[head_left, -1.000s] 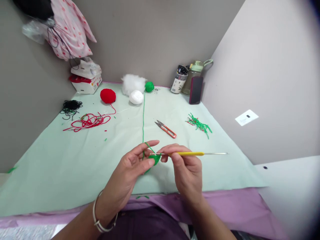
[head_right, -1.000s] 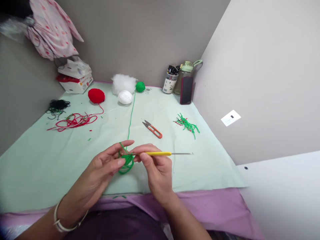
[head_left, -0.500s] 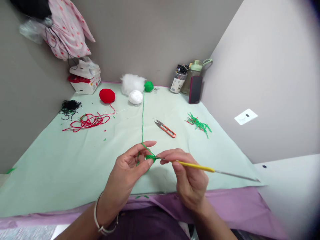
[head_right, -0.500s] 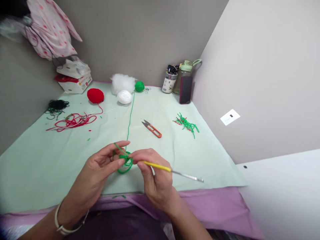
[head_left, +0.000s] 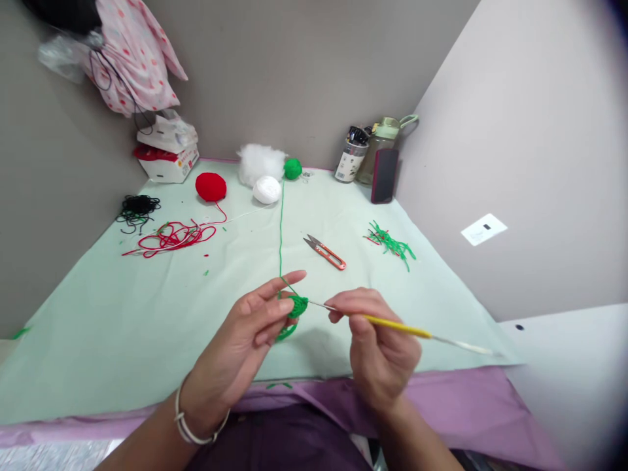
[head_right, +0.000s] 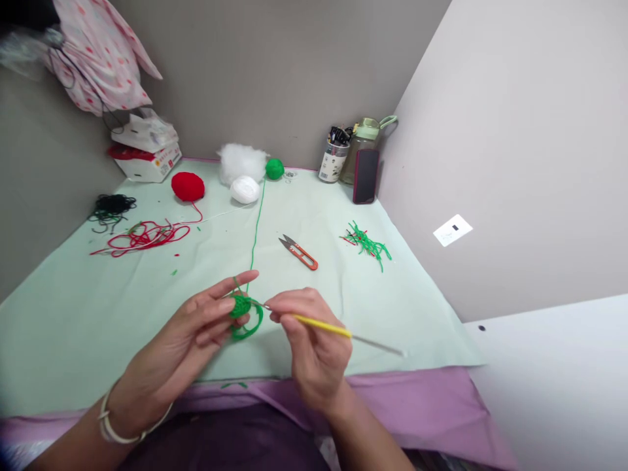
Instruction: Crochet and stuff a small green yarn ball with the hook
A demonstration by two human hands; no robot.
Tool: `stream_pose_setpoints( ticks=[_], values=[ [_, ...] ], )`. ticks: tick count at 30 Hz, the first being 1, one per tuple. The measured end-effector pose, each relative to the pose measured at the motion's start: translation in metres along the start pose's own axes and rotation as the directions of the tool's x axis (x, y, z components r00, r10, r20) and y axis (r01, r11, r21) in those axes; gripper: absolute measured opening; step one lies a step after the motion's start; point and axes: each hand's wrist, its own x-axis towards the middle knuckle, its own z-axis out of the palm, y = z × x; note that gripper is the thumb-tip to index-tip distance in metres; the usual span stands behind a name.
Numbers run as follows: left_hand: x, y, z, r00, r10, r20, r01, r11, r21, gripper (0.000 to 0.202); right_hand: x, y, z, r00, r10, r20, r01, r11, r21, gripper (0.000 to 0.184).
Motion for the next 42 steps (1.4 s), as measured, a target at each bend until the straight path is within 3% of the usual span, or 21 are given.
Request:
stream_pose_setpoints(
  ticks=[3,6,10,12,14,16,19,22,26,33,37,40,42],
  values=[
    [-0.001,0.000,0.000,0.999,0.041,0.020,-0.042,0.998,0.048,0.034,0.006,0.000,0.005,0.989,0.144,0.018,-0.145,0.971,0.189,0.021],
    [-0.001,-0.005,0.001,0.994,0.097,0.045,-0.102,0.987,0.124,0.031,0.008,0.001,0.009,0.986,0.146,0.082,-0.157,0.974,0.164,0.019],
    [0.001,-0.011,0.001,0.984,0.175,-0.031,-0.166,0.969,0.185,0.042,-0.001,0.001,0.008,0.993,0.003,0.116,0.011,0.993,-0.116,0.027],
    [0.002,-0.011,0.001,0.990,0.131,-0.046,-0.124,0.982,0.140,0.045,-0.006,0.001,0.005,0.981,-0.113,0.160,0.149,0.961,-0.234,0.038],
    [0.003,-0.008,0.001,0.999,0.031,-0.026,-0.029,0.998,0.060,0.041,-0.007,0.000,0.003,0.976,-0.153,0.157,0.186,0.957,-0.224,0.040],
    [0.004,-0.004,0.001,0.999,-0.042,0.004,0.042,0.999,-0.002,0.037,-0.005,-0.001,0.003,0.993,-0.090,0.078,0.099,0.987,-0.123,0.033],
    [0.004,-0.001,0.001,1.000,0.010,-0.002,-0.010,1.000,-0.001,0.035,0.002,-0.003,0.006,0.993,0.114,-0.038,-0.109,0.987,0.120,0.021],
    [0.003,-0.004,0.002,0.995,0.104,-0.006,-0.103,0.987,0.122,0.035,0.006,-0.001,0.011,0.976,0.214,0.026,-0.214,0.944,0.252,0.018],
    [0.002,-0.009,0.000,0.989,0.148,0.015,-0.147,0.956,0.255,0.027,0.005,0.005,0.011,0.964,0.262,0.044,-0.265,0.929,0.259,0.015],
    [-0.001,-0.006,-0.002,0.984,0.176,-0.005,-0.167,0.944,0.284,0.025,0.006,0.007,0.004,0.923,0.372,0.094,-0.379,0.848,0.369,0.022],
    [0.000,-0.008,-0.006,0.973,0.232,-0.009,-0.214,0.909,0.359,0.027,0.005,0.000,0.001,0.963,0.253,0.090,-0.266,0.941,0.207,0.021],
    [0.001,-0.011,-0.007,0.947,0.321,-0.029,-0.272,0.845,0.460,0.028,0.002,-0.004,-0.001,0.986,0.022,0.163,-0.020,1.000,-0.014,0.023],
    [0.000,-0.013,-0.006,0.928,0.366,-0.060,-0.294,0.824,0.484,0.030,0.000,-0.003,0.000,0.963,-0.152,0.223,0.193,0.966,-0.172,0.023]
  ],
)
